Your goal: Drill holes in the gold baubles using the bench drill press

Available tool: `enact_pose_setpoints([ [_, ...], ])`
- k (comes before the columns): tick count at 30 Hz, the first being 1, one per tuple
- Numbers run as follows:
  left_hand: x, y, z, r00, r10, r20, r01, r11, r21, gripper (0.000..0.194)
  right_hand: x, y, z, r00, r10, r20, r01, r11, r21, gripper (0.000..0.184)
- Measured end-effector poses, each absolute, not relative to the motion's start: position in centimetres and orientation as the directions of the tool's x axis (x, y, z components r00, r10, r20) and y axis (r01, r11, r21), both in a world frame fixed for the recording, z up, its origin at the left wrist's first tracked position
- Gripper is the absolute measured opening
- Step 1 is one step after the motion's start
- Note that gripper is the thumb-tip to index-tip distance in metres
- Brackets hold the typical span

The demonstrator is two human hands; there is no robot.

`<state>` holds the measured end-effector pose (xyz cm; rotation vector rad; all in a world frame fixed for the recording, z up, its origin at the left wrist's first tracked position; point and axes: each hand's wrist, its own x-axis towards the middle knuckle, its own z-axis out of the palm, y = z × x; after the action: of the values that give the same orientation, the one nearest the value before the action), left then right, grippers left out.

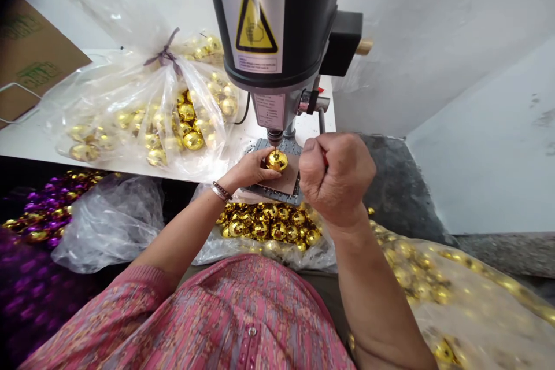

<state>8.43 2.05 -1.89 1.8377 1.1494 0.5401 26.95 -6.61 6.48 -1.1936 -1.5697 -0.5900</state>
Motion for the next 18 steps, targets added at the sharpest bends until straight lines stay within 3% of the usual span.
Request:
enact_pose_setpoints([
  [10,8.3,2.2,-1.9,0.513,0.857,-0.054,0.461,-0.222,0.859,0.049,26.7,-5.5,3.7,0.041,0.268,0.963,0.863,0.475,-0.169,0.01],
  [15,8.4,1.7,-2.2,0.452,0.891,-0.054,0.482,-0.193,0.855,0.056,26.2,-5.0,8.7,0.208,0.323,0.923,0.841,0.423,-0.337,0.029],
  [18,8.1,0.8,-2.2,0.425,0.904,-0.04,0.426,-0.16,0.891,0.06,26.1,-4.2,11.9,0.337,0.465,0.819,0.738,0.409,-0.536,0.027],
])
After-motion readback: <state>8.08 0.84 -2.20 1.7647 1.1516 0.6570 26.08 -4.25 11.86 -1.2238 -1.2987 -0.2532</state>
